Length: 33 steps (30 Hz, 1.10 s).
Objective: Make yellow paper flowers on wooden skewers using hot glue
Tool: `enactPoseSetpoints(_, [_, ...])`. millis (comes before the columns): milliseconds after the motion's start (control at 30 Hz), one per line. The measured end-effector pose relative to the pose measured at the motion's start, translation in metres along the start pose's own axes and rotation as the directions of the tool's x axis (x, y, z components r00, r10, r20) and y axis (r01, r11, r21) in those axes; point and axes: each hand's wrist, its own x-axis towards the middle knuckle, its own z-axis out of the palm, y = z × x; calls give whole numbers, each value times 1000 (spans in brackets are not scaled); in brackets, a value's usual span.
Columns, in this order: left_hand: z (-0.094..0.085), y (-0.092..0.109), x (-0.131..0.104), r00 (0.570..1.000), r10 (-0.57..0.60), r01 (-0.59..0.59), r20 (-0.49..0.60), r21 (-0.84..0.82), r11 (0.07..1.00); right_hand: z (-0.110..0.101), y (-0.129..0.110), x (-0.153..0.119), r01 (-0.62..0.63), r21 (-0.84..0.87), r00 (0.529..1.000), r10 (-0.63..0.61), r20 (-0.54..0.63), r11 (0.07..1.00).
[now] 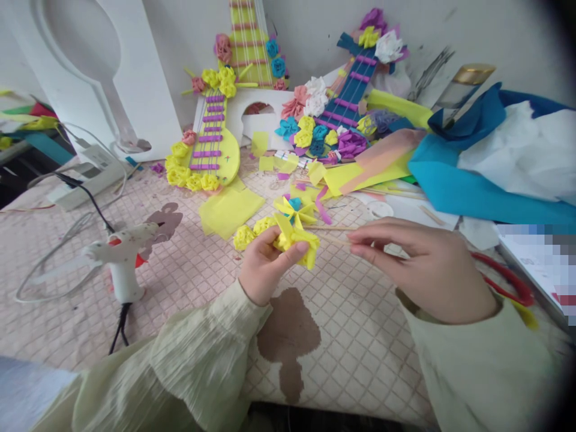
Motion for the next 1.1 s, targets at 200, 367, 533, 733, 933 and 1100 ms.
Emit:
enactPoseSetpoints(200, [-1,1,2,999,-39,41,32,-60,997,8,22,4,-83,-104,964,107,243,991])
enactPoseSetpoints(367, [1,3,-1,986,-58,48,158,68,997,16,10,4,-206,260,963,148,225,944])
enactPoseSetpoints(533, [3,2,-2,979,-91,49,183,222,974,23,-3,0,-440,567,865,157,477,697])
enactPoseSetpoints(733, [5,4,-1,975,-103,73,199,153,985,31,-5,-3,-512,578,842,236,486,636])
enactPoseSetpoints(933, [2,4,-1,970,-133,101,204,161,982,32,-4,-2,-521,594,837,230,496,613])
enactPoseSetpoints(1100, [-4,1,0,964,-103,9,244,359,933,34,-3,-2,-501,593,847,217,485,631])
